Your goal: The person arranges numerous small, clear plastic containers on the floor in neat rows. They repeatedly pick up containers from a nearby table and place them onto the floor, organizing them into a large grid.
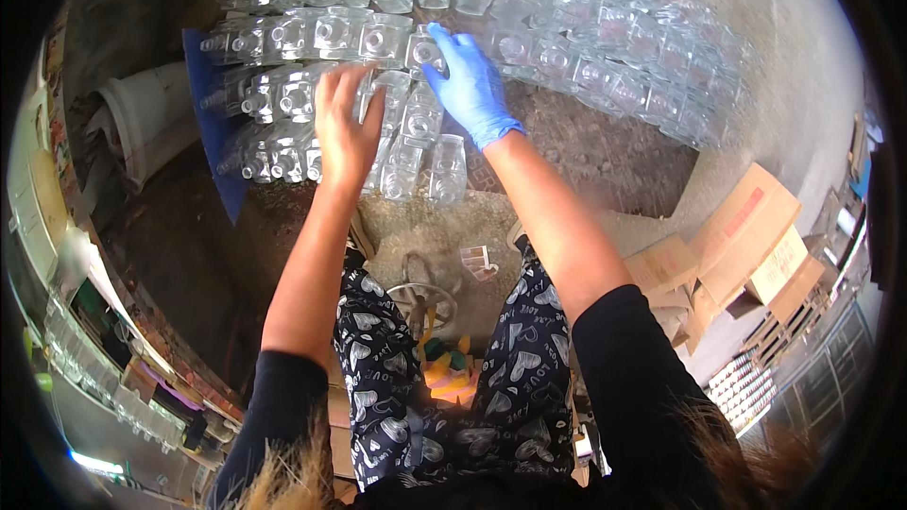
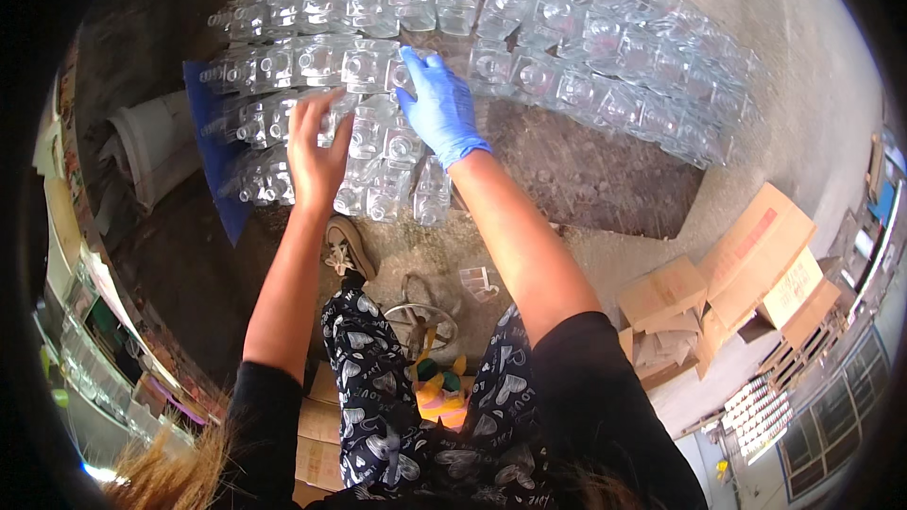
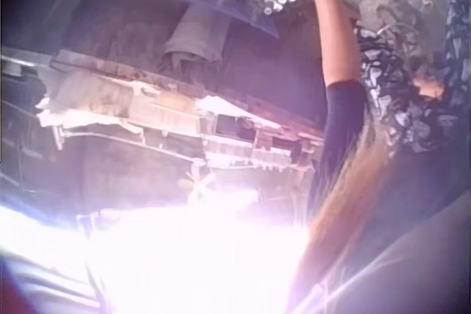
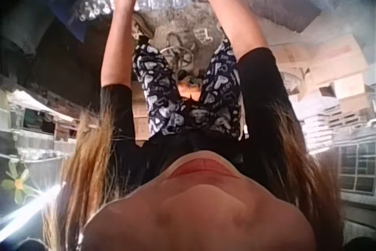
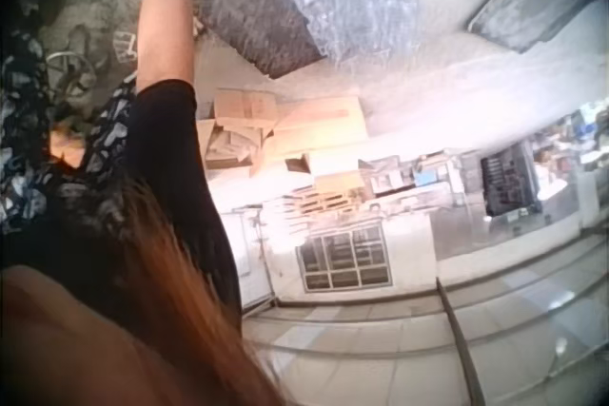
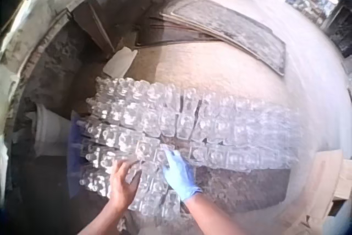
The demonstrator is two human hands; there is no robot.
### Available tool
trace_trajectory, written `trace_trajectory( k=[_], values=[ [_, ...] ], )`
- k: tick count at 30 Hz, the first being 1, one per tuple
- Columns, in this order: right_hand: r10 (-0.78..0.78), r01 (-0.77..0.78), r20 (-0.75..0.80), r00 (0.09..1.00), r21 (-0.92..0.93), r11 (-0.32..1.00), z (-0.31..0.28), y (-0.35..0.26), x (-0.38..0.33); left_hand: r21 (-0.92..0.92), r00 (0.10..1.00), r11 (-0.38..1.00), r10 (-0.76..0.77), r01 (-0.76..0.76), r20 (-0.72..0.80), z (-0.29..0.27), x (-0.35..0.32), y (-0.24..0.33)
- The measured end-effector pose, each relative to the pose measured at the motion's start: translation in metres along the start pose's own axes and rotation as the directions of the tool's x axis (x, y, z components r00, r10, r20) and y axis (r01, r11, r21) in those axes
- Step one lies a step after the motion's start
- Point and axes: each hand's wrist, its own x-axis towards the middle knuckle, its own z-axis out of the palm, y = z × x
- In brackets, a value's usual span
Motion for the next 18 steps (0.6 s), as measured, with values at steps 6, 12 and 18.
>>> trace_trajectory(
  k=[6, 12, 18],
  values=[
    [-0.006, -0.072, -0.448, 0.894, -0.155, 0.985, -0.044, 0.058, -0.033, 0.068, 0.94, 0.979, -0.204, 0.193, 0.273, -0.076, -0.198, -0.014],
    [0.256, -0.351, -0.404, 0.878, -0.181, 0.919, -0.083, 0.105, -0.039, 0.427, 0.459, 0.739, -0.665, 0.522, 0.589, -0.146, -0.412, -0.022],
    [0.307, -0.346, -0.217, 0.926, -0.172, 0.922, -0.06, 0.101, -0.02, 0.676, 0.324, 0.626, -0.78, 0.389, 0.536, -0.126, -0.376, 0.001]
  ],
)
